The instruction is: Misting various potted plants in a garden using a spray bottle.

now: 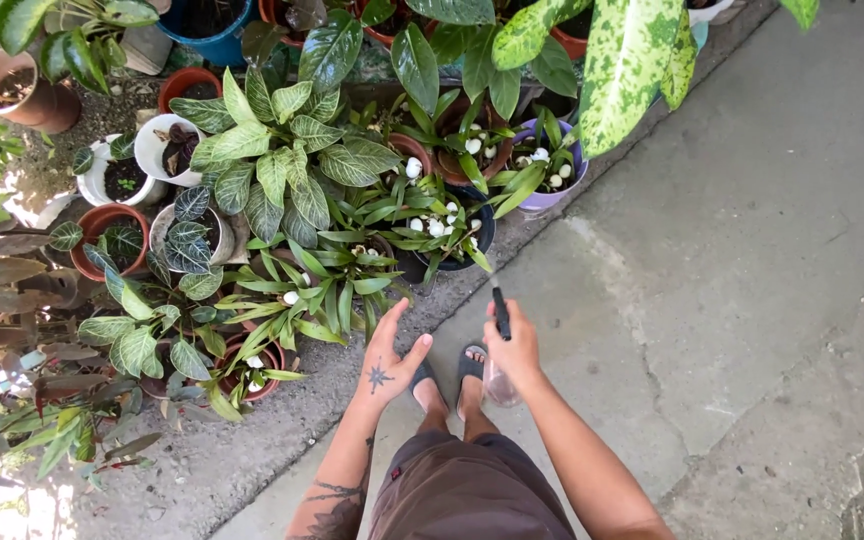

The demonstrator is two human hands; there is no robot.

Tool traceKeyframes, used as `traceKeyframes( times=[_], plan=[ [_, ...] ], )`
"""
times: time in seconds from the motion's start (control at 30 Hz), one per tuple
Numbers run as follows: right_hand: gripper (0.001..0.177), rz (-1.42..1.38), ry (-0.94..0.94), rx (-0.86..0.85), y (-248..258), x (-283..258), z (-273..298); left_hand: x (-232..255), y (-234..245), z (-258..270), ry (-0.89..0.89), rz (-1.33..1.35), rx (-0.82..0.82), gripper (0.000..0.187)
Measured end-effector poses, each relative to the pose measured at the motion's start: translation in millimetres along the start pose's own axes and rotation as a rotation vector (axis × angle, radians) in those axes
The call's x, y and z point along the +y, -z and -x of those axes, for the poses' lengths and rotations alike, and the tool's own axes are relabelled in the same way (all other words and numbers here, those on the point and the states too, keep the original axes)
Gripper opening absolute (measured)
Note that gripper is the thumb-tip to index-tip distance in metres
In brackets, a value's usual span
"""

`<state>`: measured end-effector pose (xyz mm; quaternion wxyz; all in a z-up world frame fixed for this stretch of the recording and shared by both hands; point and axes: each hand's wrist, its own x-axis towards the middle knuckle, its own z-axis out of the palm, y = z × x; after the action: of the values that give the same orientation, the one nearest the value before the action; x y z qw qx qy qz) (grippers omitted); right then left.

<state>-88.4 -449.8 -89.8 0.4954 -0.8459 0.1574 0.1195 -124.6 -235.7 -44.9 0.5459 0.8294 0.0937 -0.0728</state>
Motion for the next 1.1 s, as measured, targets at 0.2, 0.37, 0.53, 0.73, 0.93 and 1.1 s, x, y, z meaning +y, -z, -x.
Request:
traceKeyframes(
  times=[0.2,0.37,0.53,0.73,0.93,1.1],
  plan=[
    [0.018,0.023,0.028,-0.014,-21.0,15.7,-3.7,-10.0,-3.7,-4.4,0.006,-0.018,0.005,0.073],
    [0.014,-0.038,-0.027,0.028,-16.1,10.5,-8.1,-7.5,0.7,-5.5,0.020,0.006,-0.005,0.072],
    [0.016,-0.091,-0.102,0.131,-1.4,19.7,-22.5,-10.2,-0.4,-9.1,-0.017,-0.023,0.012,0.073],
    [0.021,-0.075,-0.088,0.117,6.2,21.4,-25.8,-7.5,-4.0,-10.5,-0.027,-0.038,0.008,0.072],
    [0.015,-0.094,0.019,0.051,-8.5,6.4,-20.4,-10.0,-3.2,-8.8,-0.039,-0.037,0.045,0.071],
    [0.014,-0.116,0.060,0.008,-18.9,-6.1,-11.8,-15.0,0.2,-5.0,-0.040,-0.018,0.075,0.071]
  ],
)
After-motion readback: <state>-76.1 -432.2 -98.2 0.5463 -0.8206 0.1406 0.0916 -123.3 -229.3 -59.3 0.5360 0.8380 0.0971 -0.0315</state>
